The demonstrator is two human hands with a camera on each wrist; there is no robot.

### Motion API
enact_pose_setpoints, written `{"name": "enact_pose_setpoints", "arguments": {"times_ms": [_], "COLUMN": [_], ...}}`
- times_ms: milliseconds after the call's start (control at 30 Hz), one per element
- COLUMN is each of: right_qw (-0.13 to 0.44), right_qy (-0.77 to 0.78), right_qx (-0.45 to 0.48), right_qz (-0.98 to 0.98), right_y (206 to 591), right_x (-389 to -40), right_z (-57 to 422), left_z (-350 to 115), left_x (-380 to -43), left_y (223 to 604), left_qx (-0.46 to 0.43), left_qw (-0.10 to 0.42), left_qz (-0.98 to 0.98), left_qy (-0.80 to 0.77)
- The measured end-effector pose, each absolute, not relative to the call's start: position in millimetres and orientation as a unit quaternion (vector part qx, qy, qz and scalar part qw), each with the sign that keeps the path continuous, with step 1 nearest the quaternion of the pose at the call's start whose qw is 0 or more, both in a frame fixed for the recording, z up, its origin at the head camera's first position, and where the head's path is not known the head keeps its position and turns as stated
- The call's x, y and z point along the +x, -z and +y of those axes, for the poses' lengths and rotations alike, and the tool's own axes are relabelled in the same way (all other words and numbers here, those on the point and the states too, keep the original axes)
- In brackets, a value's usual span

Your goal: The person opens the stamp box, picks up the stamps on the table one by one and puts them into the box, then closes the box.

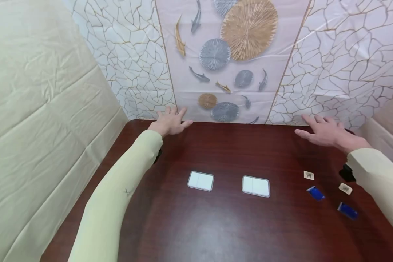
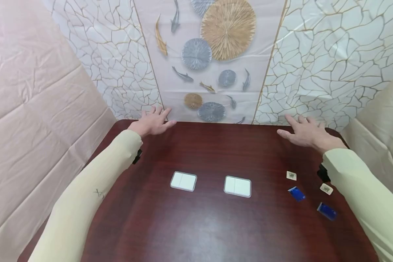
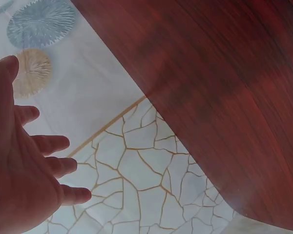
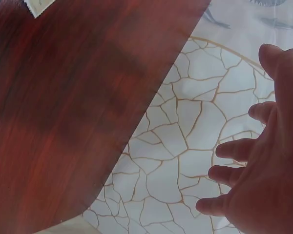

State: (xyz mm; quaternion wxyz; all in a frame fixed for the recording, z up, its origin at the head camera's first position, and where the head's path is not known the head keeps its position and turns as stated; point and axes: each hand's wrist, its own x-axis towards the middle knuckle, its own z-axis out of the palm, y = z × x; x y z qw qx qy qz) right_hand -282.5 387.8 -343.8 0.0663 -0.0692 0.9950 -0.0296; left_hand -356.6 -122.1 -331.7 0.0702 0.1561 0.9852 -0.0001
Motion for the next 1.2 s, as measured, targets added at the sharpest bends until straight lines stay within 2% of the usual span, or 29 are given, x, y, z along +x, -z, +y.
{"name": "enact_pose_setpoints", "arguments": {"times_ms": [467,633,1200], "right_qw": [0.055,0.051,0.031], "right_qy": [0.052,0.069,0.135], "right_qx": [-0.087,-0.098,-0.128], "right_qz": [0.993,0.991,0.982], "right_y": [348.2,350.7,365.3], "right_x": [-278.5,-275.0,-245.9], "right_z": [366.4,362.3,346.5], "left_z": [-96.4,-84.4,-45.9], "left_x": [-347.4,-343.4,-315.1], "left_y": [336.0,338.7,350.2], "left_qx": [0.194,0.209,0.251], "left_qw": [0.054,0.064,0.062], "left_qz": [0.979,0.975,0.960], "left_qy": [-0.030,-0.042,-0.107]}}
